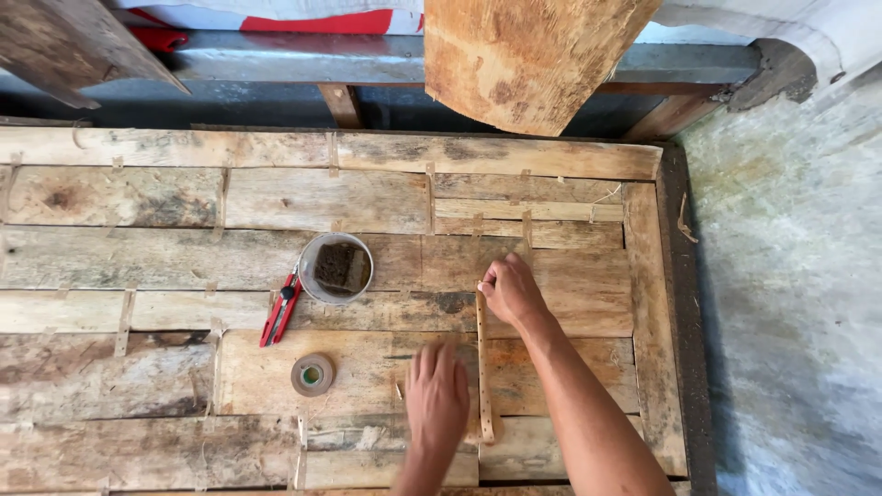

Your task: Applying adhesive tape to a small wooden rod and manipulating wood pieces on a workbench.

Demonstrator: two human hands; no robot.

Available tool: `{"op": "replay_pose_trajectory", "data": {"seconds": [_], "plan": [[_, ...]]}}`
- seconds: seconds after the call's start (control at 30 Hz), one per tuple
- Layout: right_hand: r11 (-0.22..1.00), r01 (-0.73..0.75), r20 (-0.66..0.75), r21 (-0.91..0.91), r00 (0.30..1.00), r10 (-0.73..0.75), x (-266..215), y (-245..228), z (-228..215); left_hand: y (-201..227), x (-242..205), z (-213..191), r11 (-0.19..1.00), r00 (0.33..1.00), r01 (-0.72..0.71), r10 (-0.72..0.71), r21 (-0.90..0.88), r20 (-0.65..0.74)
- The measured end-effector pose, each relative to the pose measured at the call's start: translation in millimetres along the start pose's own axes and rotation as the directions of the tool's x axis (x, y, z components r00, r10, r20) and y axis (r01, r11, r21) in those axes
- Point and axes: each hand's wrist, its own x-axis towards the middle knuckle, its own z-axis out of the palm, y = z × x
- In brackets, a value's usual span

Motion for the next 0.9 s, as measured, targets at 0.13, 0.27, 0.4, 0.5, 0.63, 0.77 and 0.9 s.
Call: {"op": "replay_pose_trajectory", "data": {"seconds": [0.13, 0.27, 0.4, 0.5, 0.63, 0.77, 0.9], "plan": [[0.999, 0.029, -0.025, -0.018, 0.999, -0.029, 0.2, 3.4, 3.6, -13.3, 54.9, 21.7, 0.916, 0.953, -0.302, 0.292, 0.263, 0.077], [1.0, 0.021, -0.014, -0.02, 1.0, -0.021, -1.0, -2.0, -2.3, -21.9, 71.9, 25.2, 0.911, 0.938, -0.317, 0.26, 0.265, 0.229], [0.999, -0.042, 0.053, 0.011, 0.998, 0.042, -1.1, -6.7, -6.9, -20.6, 72.6, 30.0, 0.841, 0.93, -0.339, 0.232, 0.421, 0.285], [0.994, -0.067, 0.11, 0.081, 0.992, 0.058, 1.5, 3.1, -0.8, -18.3, 72.9, 26.9, 0.828, 0.925, -0.349, 0.227, 0.44, 0.306], [0.991, -0.019, 0.103, 0.129, 0.995, 0.005, 3.4, 11.9, -3.1, -16.6, 69.8, 20.8, 0.869, 0.93, -0.329, 0.229, 0.37, 0.289], [0.993, 0.008, 0.037, 0.117, 0.999, -0.012, 5.1, 8.4, -3.1, -18.2, 71.0, 21.6, 0.889, 0.938, -0.318, 0.245, 0.329, 0.244], [0.995, -0.045, 0.0, 0.094, 0.999, 0.046, 4.9, 2.3, -1.2, -16.4, 71.2, 20.6, 0.907, 0.942, -0.293, 0.22, 0.304, 0.253]]}}
